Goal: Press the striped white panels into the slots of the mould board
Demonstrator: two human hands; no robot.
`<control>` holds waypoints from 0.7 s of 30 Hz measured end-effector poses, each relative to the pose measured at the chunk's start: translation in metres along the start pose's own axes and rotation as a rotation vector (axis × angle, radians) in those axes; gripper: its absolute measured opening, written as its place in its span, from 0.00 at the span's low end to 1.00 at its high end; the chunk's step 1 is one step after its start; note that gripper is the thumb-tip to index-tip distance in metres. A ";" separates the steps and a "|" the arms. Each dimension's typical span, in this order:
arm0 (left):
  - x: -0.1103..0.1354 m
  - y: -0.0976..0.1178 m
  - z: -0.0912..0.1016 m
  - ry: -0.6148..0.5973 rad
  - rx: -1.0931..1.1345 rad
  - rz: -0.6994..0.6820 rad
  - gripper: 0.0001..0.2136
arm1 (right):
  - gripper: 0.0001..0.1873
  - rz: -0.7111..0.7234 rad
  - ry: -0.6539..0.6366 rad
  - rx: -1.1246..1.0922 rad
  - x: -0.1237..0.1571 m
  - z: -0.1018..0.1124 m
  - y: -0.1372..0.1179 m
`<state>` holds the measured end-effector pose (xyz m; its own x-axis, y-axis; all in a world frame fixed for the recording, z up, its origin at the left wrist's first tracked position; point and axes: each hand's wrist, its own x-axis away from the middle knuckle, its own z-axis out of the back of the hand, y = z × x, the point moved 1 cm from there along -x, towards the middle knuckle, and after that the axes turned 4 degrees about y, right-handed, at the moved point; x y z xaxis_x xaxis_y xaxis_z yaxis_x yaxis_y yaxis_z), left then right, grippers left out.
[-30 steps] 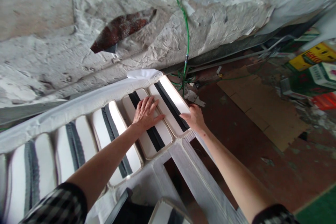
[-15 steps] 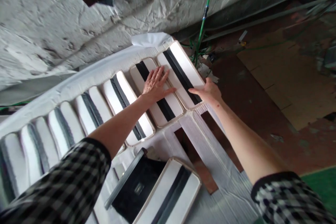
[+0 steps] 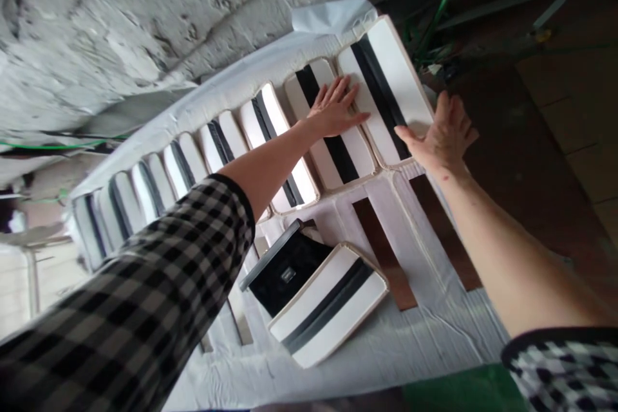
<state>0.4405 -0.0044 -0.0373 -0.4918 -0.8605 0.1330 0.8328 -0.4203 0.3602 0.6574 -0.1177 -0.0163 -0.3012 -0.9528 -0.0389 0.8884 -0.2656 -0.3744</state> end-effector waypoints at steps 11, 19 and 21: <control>0.207 0.017 0.095 0.399 0.438 0.047 0.14 | 0.27 -0.581 -0.153 -0.660 0.298 0.069 -0.014; 0.460 0.083 -0.009 -0.157 0.511 0.448 0.27 | 0.34 -1.153 -0.602 -0.974 0.444 0.041 -0.060; 0.478 0.096 -0.020 -0.165 0.523 0.527 0.26 | 0.33 -1.099 -0.569 -1.000 0.452 0.035 -0.077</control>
<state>0.2905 -0.4621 0.0421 -0.1279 -0.8379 0.5307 0.7597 0.2612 0.5955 0.4653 -0.5327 0.0278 -0.2483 -0.3601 0.8993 -0.3093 -0.8503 -0.4259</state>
